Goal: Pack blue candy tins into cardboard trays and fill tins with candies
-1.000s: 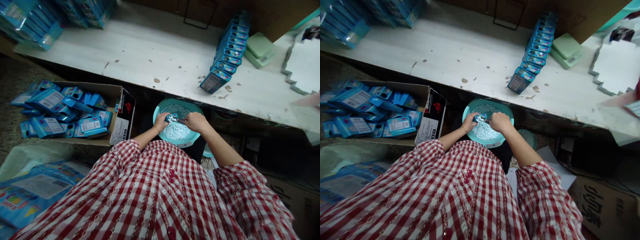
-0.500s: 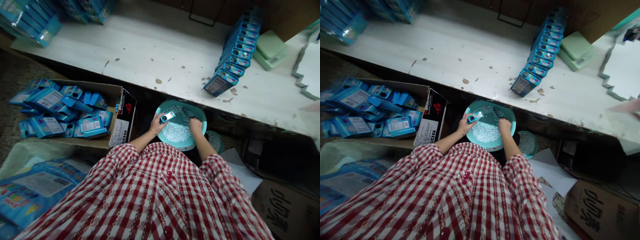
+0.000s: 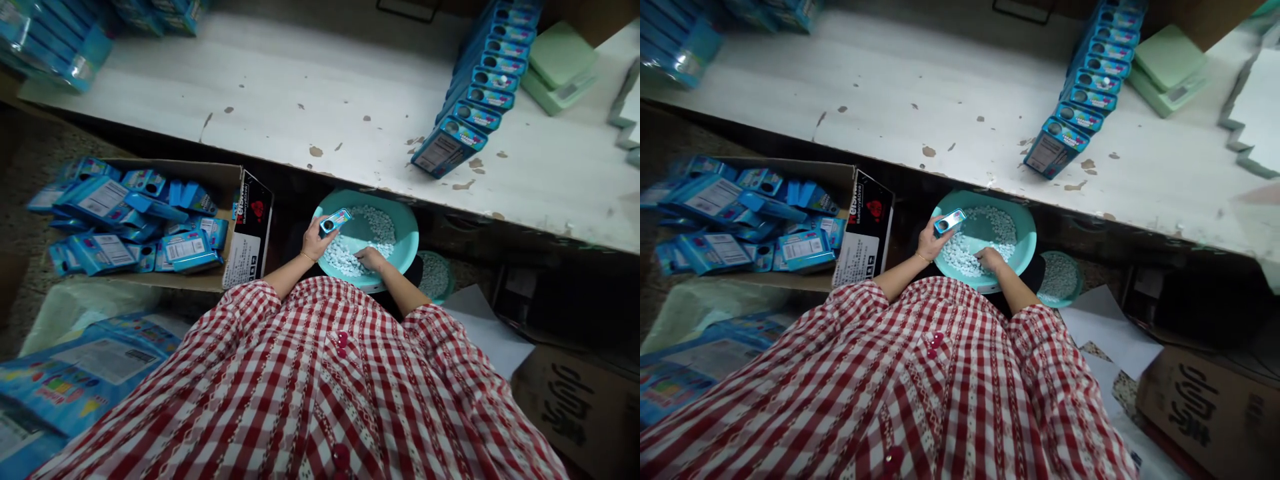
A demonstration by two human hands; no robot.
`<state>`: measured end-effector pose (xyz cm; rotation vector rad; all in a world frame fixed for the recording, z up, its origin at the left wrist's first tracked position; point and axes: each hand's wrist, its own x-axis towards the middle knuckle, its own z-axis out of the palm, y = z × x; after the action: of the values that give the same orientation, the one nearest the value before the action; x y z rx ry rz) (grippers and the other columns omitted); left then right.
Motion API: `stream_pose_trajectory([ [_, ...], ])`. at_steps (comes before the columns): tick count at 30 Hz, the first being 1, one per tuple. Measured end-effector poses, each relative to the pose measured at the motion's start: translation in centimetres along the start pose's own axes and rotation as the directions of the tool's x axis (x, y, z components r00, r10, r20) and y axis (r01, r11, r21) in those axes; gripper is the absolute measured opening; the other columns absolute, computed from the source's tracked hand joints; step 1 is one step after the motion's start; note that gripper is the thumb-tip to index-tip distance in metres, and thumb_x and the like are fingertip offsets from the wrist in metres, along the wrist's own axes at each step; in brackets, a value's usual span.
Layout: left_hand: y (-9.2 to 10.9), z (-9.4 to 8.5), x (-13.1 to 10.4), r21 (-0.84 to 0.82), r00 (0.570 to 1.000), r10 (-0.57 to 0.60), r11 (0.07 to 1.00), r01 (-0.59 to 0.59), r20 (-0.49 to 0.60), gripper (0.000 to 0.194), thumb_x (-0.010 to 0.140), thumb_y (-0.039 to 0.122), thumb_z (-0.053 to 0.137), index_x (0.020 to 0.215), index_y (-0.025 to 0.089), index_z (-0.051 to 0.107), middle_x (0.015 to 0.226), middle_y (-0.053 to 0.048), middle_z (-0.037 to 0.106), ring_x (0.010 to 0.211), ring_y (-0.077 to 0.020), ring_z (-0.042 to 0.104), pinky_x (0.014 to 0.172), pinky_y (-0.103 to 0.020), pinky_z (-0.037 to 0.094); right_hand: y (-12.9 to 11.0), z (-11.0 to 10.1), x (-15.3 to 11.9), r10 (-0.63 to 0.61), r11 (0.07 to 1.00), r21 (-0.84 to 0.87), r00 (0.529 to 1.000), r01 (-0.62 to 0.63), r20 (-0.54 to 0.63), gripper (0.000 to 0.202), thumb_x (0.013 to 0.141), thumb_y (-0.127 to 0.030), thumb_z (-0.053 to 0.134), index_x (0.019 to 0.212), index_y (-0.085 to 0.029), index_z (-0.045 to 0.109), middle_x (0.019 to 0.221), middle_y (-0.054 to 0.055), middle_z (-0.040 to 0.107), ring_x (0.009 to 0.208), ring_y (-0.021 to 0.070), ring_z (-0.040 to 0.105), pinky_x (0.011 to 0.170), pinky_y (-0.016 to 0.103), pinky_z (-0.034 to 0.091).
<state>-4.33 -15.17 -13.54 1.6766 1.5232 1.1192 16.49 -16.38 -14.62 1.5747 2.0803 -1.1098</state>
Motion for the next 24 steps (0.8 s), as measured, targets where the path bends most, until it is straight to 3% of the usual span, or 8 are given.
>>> stream_pose_trajectory([
  [5, -0.1, 0.0, 0.3, -0.036, 0.999, -0.044, 0.998, 0.044, -0.019, 0.044, 0.075, 0.040, 0.065, 0.110, 0.017, 0.053, 0.097, -0.006, 0.066, 0.085, -0.0180, 0.064, 0.080, -0.031, 0.050, 0.6, -2.4, -2.7, -0.040, 0.993, 0.113, 0.999, 0.042, -0.017, 0.030, 0.074, -0.014, 0.051, 0.093, -0.018, 0.074, 0.082, 0.000, 0.072, 0.079, 0.0139, 0.062, 0.067, 0.017, 0.043],
  [10, 0.0, 0.4, 0.5, -0.017, 1.000, -0.005, 1.000, 0.006, 0.030, 0.041, 0.077, 0.037, 0.064, 0.111, 0.016, 0.053, 0.106, -0.009, 0.065, 0.095, -0.0203, 0.063, 0.085, -0.033, 0.049, 0.3, -6.3, -6.9, -0.059, 0.915, 0.391, 0.991, 0.102, -0.121, 0.031, 0.069, -0.017, 0.051, 0.089, -0.014, 0.075, 0.076, 0.002, 0.069, 0.069, 0.0141, 0.059, 0.061, 0.020, 0.041],
  [12, 0.1, 0.5, 0.4, 0.000, 0.996, 0.040, 0.999, -0.040, 0.083, 0.039, 0.078, 0.035, 0.062, 0.112, 0.017, 0.054, 0.109, -0.009, 0.064, 0.100, -0.0210, 0.061, 0.089, -0.033, 0.048, -0.4, -8.0, -8.2, -0.052, 0.904, 0.415, 0.989, 0.106, -0.141, 0.032, 0.070, -0.020, 0.051, 0.090, -0.014, 0.075, 0.073, 0.001, 0.068, 0.064, 0.0128, 0.056, 0.057, 0.020, 0.039],
  [15, 0.0, 0.7, 0.3, 0.039, 0.983, 0.112, 0.992, -0.119, 0.145, 0.039, 0.078, 0.032, 0.061, 0.113, 0.017, 0.055, 0.113, -0.009, 0.064, 0.106, -0.0217, 0.059, 0.094, -0.035, 0.046, -2.3, -10.4, -9.3, -0.026, 0.952, 0.299, 0.990, 0.068, -0.142, 0.031, 0.071, -0.020, 0.050, 0.090, -0.015, 0.075, 0.066, 0.000, 0.066, 0.059, 0.0116, 0.053, 0.054, 0.020, 0.035],
  [18, -0.1, 1.0, 0.2, 0.077, 0.976, 0.140, 0.985, -0.154, 0.165, 0.039, 0.077, 0.031, 0.062, 0.114, 0.017, 0.055, 0.113, -0.009, 0.064, 0.106, -0.0221, 0.059, 0.095, -0.037, 0.045, -4.8, -12.1, -9.4, 0.021, 0.997, 0.070, 0.990, -0.011, -0.138, 0.028, 0.071, -0.018, 0.050, 0.085, -0.017, 0.075, 0.068, 0.002, 0.068, 0.065, 0.0133, 0.057, 0.055, 0.021, 0.034],
  [21, -0.3, 1.1, 0.2, 0.109, 0.969, 0.146, 0.979, -0.170, 0.198, 0.040, 0.076, 0.028, 0.062, 0.114, 0.018, 0.055, 0.115, -0.009, 0.063, 0.108, -0.0231, 0.058, 0.097, -0.039, 0.044, -7.5, -13.0, -9.1, 0.036, 0.986, -0.153, 0.989, -0.058, -0.141, 0.027, 0.074, -0.020, 0.049, 0.081, -0.017, 0.075, 0.078, 0.008, 0.070, 0.076, 0.0185, 0.062, 0.059, 0.024, 0.036],
  [24, -0.3, 1.1, 0.2, 0.129, 0.964, 0.147, 0.976, -0.178, 0.222, 0.041, 0.075, 0.022, 0.061, 0.115, 0.017, 0.055, 0.117, -0.009, 0.062, 0.109, -0.0238, 0.057, 0.100, -0.042, 0.042, -9.7, -13.6, -9.2, 0.082, 0.957, -0.263, 0.983, -0.124, -0.165, 0.030, 0.078, -0.024, 0.047, 0.089, -0.015, 0.074, 0.089, 0.014, 0.070, 0.083, 0.0227, 0.063, 0.065, 0.026, 0.039],
])
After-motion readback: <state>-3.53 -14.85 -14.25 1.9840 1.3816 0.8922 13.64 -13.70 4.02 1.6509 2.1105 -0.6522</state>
